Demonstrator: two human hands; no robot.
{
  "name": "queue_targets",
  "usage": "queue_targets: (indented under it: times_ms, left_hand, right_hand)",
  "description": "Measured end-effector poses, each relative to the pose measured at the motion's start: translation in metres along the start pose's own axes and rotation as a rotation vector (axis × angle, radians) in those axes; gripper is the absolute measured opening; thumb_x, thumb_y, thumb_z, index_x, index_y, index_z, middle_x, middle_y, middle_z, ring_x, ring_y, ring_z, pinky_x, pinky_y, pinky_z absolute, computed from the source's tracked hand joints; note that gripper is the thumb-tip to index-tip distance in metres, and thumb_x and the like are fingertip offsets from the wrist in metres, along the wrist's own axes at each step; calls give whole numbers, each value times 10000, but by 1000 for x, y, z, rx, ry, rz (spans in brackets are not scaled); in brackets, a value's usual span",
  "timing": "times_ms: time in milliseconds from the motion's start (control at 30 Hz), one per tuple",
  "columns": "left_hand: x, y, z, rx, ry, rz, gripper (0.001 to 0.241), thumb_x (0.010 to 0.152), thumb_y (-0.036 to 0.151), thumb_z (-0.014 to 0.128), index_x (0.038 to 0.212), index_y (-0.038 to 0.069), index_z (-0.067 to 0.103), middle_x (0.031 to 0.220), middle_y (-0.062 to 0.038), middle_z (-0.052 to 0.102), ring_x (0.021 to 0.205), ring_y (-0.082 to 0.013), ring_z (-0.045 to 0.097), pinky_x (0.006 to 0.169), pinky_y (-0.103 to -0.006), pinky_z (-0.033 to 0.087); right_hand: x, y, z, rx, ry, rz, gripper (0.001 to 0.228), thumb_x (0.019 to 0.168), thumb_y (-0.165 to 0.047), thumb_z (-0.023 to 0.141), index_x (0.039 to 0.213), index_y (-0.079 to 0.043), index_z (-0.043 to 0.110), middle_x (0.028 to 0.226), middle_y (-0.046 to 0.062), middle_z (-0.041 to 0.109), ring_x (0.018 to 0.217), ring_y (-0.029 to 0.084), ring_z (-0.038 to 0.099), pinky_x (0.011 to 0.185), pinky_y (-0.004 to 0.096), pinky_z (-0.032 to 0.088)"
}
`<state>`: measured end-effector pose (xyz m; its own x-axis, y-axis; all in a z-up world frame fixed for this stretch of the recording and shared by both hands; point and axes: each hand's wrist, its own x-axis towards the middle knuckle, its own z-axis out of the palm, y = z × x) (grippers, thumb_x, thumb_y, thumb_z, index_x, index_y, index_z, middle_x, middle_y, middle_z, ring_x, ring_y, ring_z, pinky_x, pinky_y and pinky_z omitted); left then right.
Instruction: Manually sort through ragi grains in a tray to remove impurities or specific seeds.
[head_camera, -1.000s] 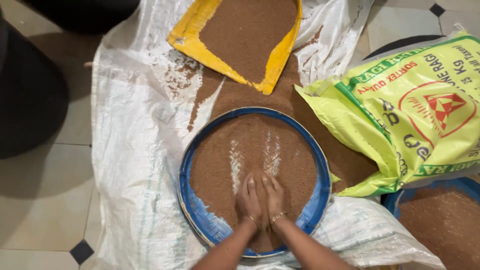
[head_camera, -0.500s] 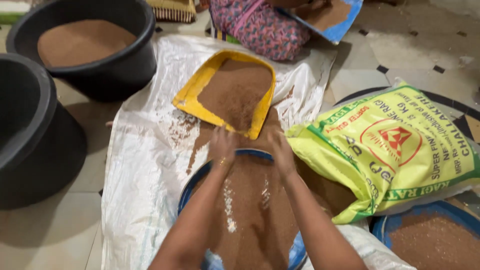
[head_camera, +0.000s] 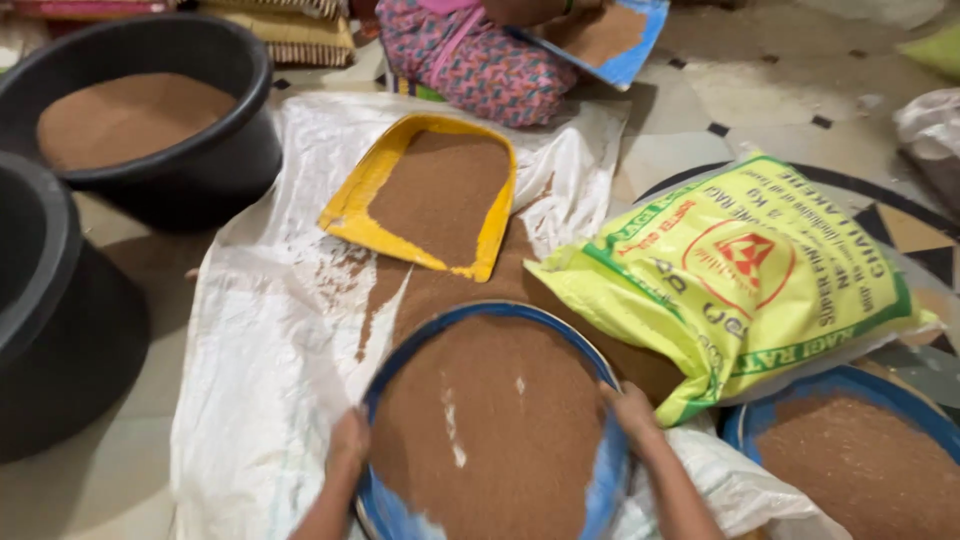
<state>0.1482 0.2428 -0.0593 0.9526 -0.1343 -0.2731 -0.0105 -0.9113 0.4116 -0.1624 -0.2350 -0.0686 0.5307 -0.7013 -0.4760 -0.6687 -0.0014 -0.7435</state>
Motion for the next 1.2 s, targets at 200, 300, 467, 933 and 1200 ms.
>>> queue_targets:
  times_ms: [200,300,467,933,1200]
  left_hand:
    - [-53,151,-8,-91,205,328,372,1026,261,418,1262,34,595,1071,-345,660,1040,-530,609,881,-582,472]
    - [-4,166,-106,-212,226,220,391,1075,332,390,1216,25,587,1037,-336,666,993,-519,627,833,-587,482]
    - [-33,112,-181,106,269,176,419,1068,355,440,1097,-12,641,952,-355,675,950,-553,625,812,-611,488]
    - [5,29,-60,84,95,43,342,1052,272,444,1070,-9,639,1026,-349,678,991,-530,650,874,-597,505]
    - [-59,105,-54,25,338,463,403,989,155,535,1363,11,567,1383,-283,567,1273,-451,534,1104,-522,423]
  right_hand:
    - [-36,-82,-137,772,-32,-126,337,1071,-284,542,1252,-3,583,1209,130,612,1090,228,591,887,372,510]
    - [-5,-94,-84,804,-1,-427,302,1005,-236,609,1220,-25,608,1157,72,641,1057,192,605,909,335,495]
    - [-84,-113,11,1104,-399,343,504,875,-438,653,1211,-62,650,1200,146,689,1059,310,650,968,485,502]
    - [29,-29,33,526,-174,39,422,973,-372,715,1118,21,663,949,113,639,841,272,567,827,460,473]
    - [-53,-126,49,-266,420,-817,312,1015,-245,629,1247,-37,611,1184,215,647,1100,421,602,978,487,467]
